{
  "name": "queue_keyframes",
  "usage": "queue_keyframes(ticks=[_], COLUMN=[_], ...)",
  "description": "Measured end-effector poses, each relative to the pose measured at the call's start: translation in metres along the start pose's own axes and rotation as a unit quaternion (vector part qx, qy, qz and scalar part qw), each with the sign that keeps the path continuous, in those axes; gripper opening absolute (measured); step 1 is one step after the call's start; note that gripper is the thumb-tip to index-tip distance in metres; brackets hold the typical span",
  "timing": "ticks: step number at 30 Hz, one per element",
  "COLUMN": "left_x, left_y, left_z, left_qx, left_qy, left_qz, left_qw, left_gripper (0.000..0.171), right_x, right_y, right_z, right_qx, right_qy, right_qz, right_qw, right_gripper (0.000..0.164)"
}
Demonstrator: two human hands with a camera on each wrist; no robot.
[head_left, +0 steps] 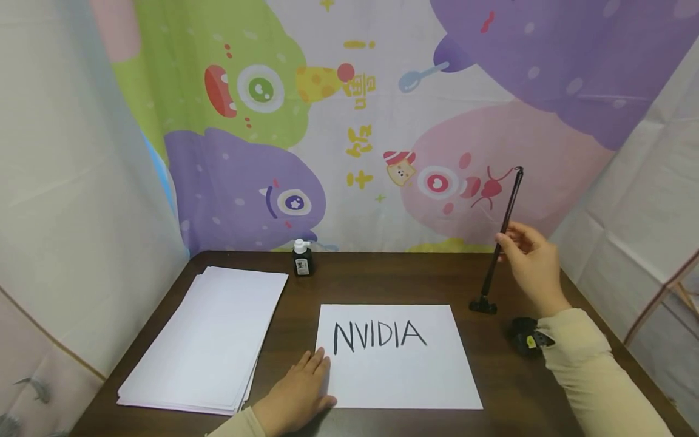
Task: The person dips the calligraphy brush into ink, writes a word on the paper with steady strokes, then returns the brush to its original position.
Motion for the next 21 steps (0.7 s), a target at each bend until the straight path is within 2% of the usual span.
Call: queue_keyframes(ticks=[5, 14, 21], left_x=[0.000, -0.001, 0.000], left_y=[0.000, 0.001, 0.001], left_z=[0.000, -0.002, -0.001], left_qx=[-0.001, -0.003, -0.004], left_qy=[-0.004, -0.003, -0.007], left_qz=[-0.002, -0.005, -0.005], left_qw=[1.0000, 1.0000, 1.0000], left_gripper=[0.071, 0.070, 0.070], right_x=[0.005, 0.010, 0.013], right_y=[0.010, 0.026, 0.053], right_z=[0.001, 0.004, 0.007], right_qx=[0.005, -0.021, -0.037], right_qy=[-0.017, -0.043, -0.070], right_qz=[0.028, 0.010, 0.041], right_qw=[0.999, 0.999, 0.996], right_gripper=[0.035, 0.034, 0.037])
Point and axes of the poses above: each hand's wrist, its own x-axis towards the middle knuckle, its own z-axis out of the palm, y = z × x, the point moved 5 cm from there along x, towards the middle knuckle, and after that the axes turned 3 degrees about z, right-handed, at the moved point
